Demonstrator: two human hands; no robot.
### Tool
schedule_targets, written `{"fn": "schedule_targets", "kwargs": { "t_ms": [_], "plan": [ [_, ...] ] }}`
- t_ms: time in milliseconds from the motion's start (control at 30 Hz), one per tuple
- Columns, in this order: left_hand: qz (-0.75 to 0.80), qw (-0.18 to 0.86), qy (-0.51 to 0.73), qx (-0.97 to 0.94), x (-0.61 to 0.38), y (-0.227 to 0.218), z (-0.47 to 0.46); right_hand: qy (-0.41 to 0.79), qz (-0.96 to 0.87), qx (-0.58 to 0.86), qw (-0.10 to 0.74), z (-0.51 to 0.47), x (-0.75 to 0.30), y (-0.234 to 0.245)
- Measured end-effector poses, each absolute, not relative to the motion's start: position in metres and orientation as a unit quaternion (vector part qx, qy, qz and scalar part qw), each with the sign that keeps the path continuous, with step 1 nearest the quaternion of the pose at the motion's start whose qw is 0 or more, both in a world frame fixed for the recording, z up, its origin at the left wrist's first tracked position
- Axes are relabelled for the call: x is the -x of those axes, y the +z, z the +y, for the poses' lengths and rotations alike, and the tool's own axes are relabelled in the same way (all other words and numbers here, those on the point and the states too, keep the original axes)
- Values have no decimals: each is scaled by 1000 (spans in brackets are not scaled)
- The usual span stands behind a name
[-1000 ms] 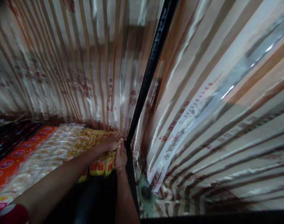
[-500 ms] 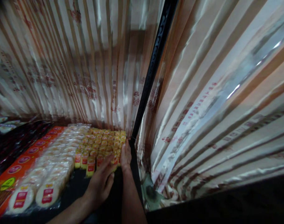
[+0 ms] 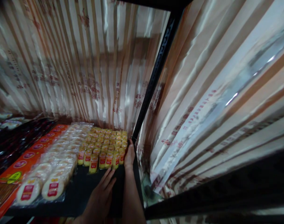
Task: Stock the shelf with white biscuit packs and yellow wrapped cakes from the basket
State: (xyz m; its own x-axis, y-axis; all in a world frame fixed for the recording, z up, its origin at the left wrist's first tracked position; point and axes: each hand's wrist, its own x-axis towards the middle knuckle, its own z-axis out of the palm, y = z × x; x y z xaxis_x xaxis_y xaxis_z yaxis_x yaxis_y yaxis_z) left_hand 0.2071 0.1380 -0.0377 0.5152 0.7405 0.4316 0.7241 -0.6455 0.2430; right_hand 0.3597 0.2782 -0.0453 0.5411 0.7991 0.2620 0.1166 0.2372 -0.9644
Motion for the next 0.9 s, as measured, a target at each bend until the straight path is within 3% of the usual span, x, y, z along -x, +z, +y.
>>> {"fn": "schedule_targets", "kwargs": {
  "t_ms": [167,567,900],
  "plan": [
    [437,39,242,-865,-212,-42,143,253,-393,591,657,266,-359,-34],
    [499,36,246,-830,-218,-47,160,235,-462,680,519,227,-353,-42],
    [540,-20,247,-804,-233,-50,166,200,-477,693,502,227,-352,-44]
  ]
}}
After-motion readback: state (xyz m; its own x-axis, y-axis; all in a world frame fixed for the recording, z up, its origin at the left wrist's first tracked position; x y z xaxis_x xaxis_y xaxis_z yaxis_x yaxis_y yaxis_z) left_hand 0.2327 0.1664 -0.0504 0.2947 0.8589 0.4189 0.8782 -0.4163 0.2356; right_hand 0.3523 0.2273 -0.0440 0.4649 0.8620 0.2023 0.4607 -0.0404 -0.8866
